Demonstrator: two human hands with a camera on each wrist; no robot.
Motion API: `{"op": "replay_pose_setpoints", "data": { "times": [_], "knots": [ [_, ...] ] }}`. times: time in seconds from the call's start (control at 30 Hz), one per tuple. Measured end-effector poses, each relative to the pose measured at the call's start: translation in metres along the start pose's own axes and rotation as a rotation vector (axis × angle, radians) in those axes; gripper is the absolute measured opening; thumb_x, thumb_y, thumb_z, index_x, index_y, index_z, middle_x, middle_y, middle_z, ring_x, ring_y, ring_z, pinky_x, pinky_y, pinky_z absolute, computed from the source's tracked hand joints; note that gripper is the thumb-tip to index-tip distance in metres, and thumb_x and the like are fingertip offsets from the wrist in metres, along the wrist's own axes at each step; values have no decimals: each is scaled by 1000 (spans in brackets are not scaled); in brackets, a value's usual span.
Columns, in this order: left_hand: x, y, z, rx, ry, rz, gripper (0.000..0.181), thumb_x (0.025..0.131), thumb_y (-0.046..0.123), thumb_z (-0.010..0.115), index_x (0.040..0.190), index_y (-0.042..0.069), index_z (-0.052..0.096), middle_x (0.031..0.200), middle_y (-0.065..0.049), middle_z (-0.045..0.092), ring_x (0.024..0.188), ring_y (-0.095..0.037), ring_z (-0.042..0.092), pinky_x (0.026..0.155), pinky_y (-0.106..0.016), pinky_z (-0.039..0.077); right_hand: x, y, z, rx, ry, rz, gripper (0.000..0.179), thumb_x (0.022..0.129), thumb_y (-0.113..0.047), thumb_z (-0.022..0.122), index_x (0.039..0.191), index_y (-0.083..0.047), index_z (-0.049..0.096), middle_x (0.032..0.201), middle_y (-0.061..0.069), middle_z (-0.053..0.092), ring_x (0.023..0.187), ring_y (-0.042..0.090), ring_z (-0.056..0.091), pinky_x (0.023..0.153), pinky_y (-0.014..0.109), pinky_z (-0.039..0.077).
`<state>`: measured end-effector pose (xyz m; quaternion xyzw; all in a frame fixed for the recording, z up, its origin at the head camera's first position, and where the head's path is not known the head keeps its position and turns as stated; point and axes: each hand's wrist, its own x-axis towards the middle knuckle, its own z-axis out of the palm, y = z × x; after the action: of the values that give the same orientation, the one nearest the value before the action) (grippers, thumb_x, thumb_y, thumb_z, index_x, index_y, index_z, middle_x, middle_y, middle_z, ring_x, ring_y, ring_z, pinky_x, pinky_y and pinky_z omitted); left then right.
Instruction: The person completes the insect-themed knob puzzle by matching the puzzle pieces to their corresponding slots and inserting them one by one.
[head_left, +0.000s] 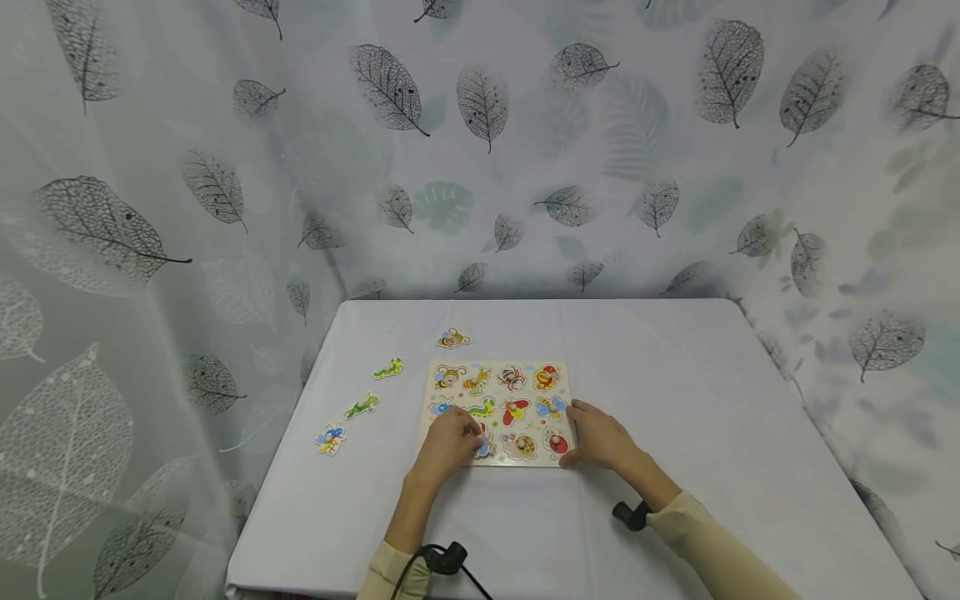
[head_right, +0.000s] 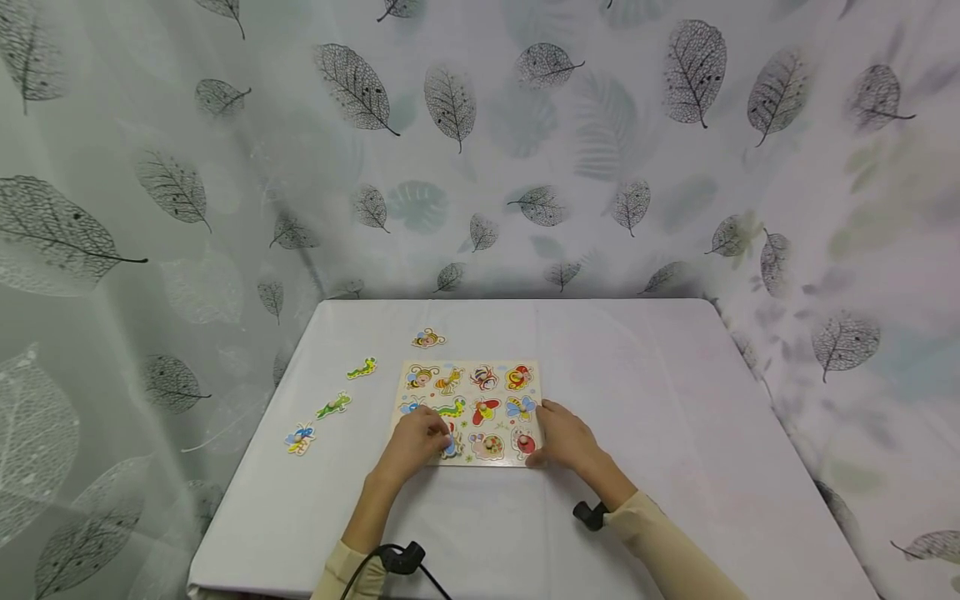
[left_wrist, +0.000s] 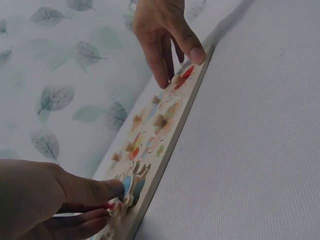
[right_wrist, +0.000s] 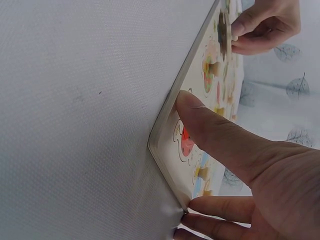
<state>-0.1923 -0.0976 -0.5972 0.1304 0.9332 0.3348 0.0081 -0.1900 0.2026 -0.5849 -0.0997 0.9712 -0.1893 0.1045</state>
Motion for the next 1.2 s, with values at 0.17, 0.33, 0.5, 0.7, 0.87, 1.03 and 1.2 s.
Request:
{"op": "replay_pose_setpoints", "data": {
  "times": [0.17, 0.33, 0.5, 0.7, 0.87, 1.03, 1.2],
  "knots": [
    [1, 1, 3, 53, 0, 5, 9, 84, 13, 85, 82, 12, 77, 97, 2, 64, 88, -13, 58, 79, -33, 56, 0, -2, -1, 3, 3, -5, 99, 65, -34, 101, 145, 4, 56, 156, 23, 48, 143, 44, 47, 113, 60, 45],
    [2, 3, 6, 79, 23, 21, 11, 83, 12, 86, 81, 12, 75, 94, 2, 64, 90, -15, 61, 83, -36, 58, 0, -3, -1, -3, 8, -12, 100, 64, -34, 101, 145, 4, 56, 156, 24, 49, 142, 44, 48, 113, 60, 46],
    [1, 4, 6, 95, 33, 35, 12, 83, 11, 87, 81, 11, 75, 96, 1, 65, 96, -18, 64, 89, -38, 59, 0, -4, -2, -1, 7, -15, 100, 64, -33, 101, 144, 5, 56, 156, 24, 48, 142, 45, 47, 113, 60, 45],
    [2, 4, 7, 117, 16, 23, 13, 82, 11, 87, 81, 12, 74, 98, 2, 65, 98, -19, 63, 90, -38, 58, -1, -4, -2, -3, 4, -18, 99, 65, -33, 101, 144, 4, 56, 155, 24, 49, 142, 45, 47, 113, 60, 45],
    [0, 3, 8, 111, 21, 35, 13, 81, 9, 88, 82, 12, 75, 97, 3, 63, 94, -16, 61, 86, -35, 57, -2, -4, -1, -2, 7, -14, 99, 64, -33, 101, 144, 5, 56, 155, 24, 49, 143, 45, 47, 113, 60, 45],
    [-4, 0, 4, 72, 30, 57, 15, 83, 15, 88, 89, 11, 76, 100, 1, 65, 92, -15, 60, 84, -36, 57, -2, -4, -1, 1, 9, -11, 100, 64, -33, 101, 144, 5, 56, 155, 25, 48, 143, 45, 47, 113, 60, 45],
    [-9, -9, -9, -2, 59, 25, 17, 86, 20, 86, 97, 12, 76, 108, 0, 68, 93, -16, 62, 83, -37, 57, -2, -2, 0, 8, 13, -12, 100, 64, -33, 101, 145, 5, 55, 156, 25, 48, 142, 45, 47, 113, 61, 45]
  ]
}}
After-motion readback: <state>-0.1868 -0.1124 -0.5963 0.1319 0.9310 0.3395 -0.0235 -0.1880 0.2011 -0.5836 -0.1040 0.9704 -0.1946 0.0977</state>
